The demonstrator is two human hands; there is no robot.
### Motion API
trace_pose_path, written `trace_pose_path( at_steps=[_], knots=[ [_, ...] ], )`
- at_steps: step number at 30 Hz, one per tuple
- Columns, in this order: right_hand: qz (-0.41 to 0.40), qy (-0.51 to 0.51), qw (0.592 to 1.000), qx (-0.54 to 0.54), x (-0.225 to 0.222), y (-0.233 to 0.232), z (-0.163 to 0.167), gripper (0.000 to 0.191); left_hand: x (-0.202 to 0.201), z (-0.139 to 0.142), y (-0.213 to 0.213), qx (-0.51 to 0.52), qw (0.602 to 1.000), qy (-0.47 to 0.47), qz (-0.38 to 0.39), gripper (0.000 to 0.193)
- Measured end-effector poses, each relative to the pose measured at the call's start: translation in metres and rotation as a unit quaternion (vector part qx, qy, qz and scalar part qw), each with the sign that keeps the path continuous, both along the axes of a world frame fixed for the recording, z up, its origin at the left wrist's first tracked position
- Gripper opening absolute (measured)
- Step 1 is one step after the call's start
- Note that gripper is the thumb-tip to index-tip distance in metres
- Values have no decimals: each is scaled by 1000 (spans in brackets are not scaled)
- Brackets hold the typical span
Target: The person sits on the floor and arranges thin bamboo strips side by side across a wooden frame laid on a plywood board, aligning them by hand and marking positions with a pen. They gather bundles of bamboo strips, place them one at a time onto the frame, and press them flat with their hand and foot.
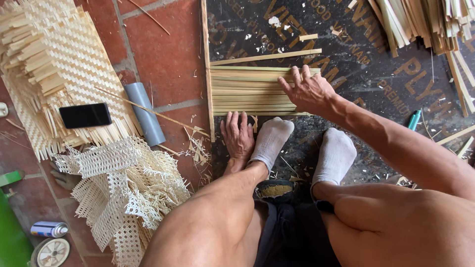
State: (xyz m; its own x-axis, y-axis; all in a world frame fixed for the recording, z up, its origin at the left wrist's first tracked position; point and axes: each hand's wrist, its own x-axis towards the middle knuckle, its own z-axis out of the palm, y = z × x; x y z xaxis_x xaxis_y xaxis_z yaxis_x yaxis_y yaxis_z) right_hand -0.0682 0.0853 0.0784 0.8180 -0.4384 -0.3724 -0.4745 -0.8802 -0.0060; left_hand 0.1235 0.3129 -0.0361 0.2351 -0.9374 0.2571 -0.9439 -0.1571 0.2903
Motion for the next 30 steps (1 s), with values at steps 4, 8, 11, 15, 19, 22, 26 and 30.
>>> trace_pose_path(
  at_steps=[4,8,11,15,19,22,26,30],
  knots=[
    [37,-30,996,-79,7,3,-8,65,1,0,-2,4,1000,6,1,49],
    [5,31,997,-76,15,2,-14,65,2,0,-3,-6,1000,6,7,47],
    [-7,22,997,-77,19,1,-19,55,2,2,-1,-6,1000,3,5,46],
    [-46,13,998,-43,18,5,-31,33,1,5,-1,-7,1000,-2,2,46],
    [-33,30,998,-52,9,11,-42,24,-1,8,-6,-16,1000,-4,3,44],
    [-22,-7,998,-55,1,11,-44,29,-2,10,-6,-13,1000,-14,6,44],
    [-68,-108,991,32,-7,3,-31,21,-4,8,-7,-13,1000,-16,2,43],
    [-198,-24,966,166,-24,-13,-19,22,-2,2,-8,-17,1000,-22,-1,43]
  ],
)
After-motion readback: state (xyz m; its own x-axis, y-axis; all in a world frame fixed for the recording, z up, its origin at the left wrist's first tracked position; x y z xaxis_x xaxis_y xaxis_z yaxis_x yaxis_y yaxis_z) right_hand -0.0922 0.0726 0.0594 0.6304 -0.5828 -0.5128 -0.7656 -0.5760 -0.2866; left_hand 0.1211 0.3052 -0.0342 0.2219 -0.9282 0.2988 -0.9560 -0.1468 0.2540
